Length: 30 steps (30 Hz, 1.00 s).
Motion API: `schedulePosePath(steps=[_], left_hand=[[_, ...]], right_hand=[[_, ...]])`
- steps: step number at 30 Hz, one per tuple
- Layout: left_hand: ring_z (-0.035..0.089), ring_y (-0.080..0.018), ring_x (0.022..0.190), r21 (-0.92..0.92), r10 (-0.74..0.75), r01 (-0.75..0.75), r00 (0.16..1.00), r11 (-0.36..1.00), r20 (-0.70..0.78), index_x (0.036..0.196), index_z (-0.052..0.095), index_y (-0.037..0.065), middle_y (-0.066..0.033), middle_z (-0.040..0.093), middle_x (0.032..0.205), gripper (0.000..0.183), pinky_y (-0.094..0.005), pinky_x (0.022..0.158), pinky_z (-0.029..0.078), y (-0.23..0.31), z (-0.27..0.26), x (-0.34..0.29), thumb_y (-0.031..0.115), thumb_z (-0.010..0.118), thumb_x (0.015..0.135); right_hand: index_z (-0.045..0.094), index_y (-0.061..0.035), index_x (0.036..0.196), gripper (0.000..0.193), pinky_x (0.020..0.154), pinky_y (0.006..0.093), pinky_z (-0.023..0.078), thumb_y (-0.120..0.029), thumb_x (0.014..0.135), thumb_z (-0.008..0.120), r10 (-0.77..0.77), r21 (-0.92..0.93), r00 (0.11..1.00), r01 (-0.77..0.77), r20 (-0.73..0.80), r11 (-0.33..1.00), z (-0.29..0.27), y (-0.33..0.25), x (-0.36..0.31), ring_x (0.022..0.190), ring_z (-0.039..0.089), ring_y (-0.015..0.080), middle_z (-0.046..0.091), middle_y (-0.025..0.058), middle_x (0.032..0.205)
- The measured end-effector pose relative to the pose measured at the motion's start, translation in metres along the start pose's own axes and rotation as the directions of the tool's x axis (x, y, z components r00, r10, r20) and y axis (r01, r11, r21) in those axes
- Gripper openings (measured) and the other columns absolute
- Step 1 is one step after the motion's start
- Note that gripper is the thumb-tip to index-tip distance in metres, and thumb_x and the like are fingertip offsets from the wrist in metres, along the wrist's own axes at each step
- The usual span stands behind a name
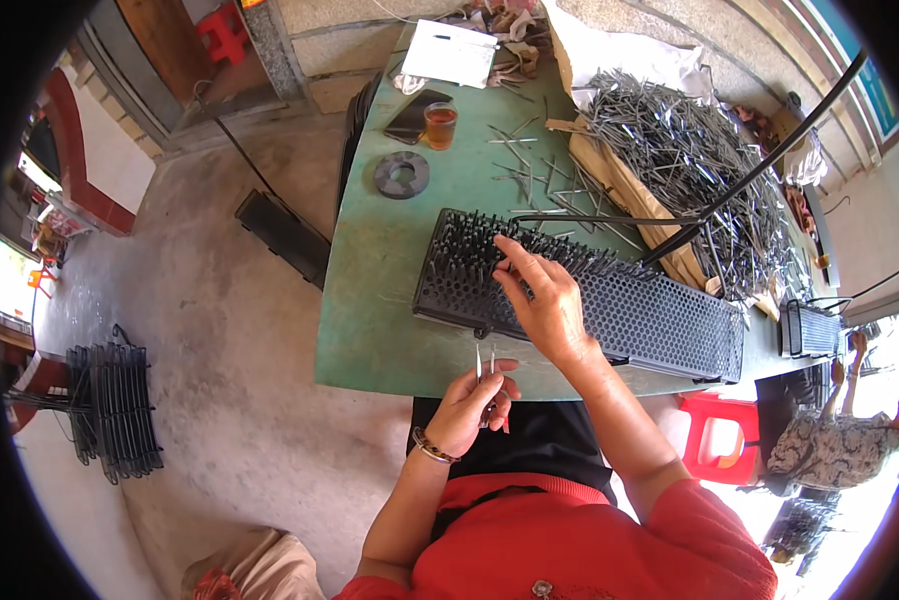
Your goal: The recorder inserts small metal rods into a perforated black fixture.
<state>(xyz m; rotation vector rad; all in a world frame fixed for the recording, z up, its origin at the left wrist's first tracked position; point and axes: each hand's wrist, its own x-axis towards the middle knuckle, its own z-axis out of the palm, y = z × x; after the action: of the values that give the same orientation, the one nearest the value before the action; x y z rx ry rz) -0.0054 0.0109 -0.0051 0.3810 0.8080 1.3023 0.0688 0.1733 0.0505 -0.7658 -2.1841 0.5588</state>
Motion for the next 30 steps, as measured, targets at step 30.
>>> schedulePosePath(steps=[30], left_hand=[[0.054, -0.0193, 0.112, 0.283, 0.191, -0.195, 0.981, 0.939, 0.041, 0.134, 0.04, 0.002, -0.0111, 0.054, 0.122, 0.041, -0.0341, 0.095, 0.044, 0.008, 0.002, 0.006, 0.017, 0.049, 0.098]], right_hand=[[0.068, 0.0038, 0.099, 0.02, 0.073, 0.022, 0.05, -0.013, 0.088, 0.067, 0.424, 0.489, 0.863, -0.505, 0.275, 0.711, -0.048, 0.009, -0.004, 0.081, 0.061, 0.0079, 0.069, 0.006, 0.084]])
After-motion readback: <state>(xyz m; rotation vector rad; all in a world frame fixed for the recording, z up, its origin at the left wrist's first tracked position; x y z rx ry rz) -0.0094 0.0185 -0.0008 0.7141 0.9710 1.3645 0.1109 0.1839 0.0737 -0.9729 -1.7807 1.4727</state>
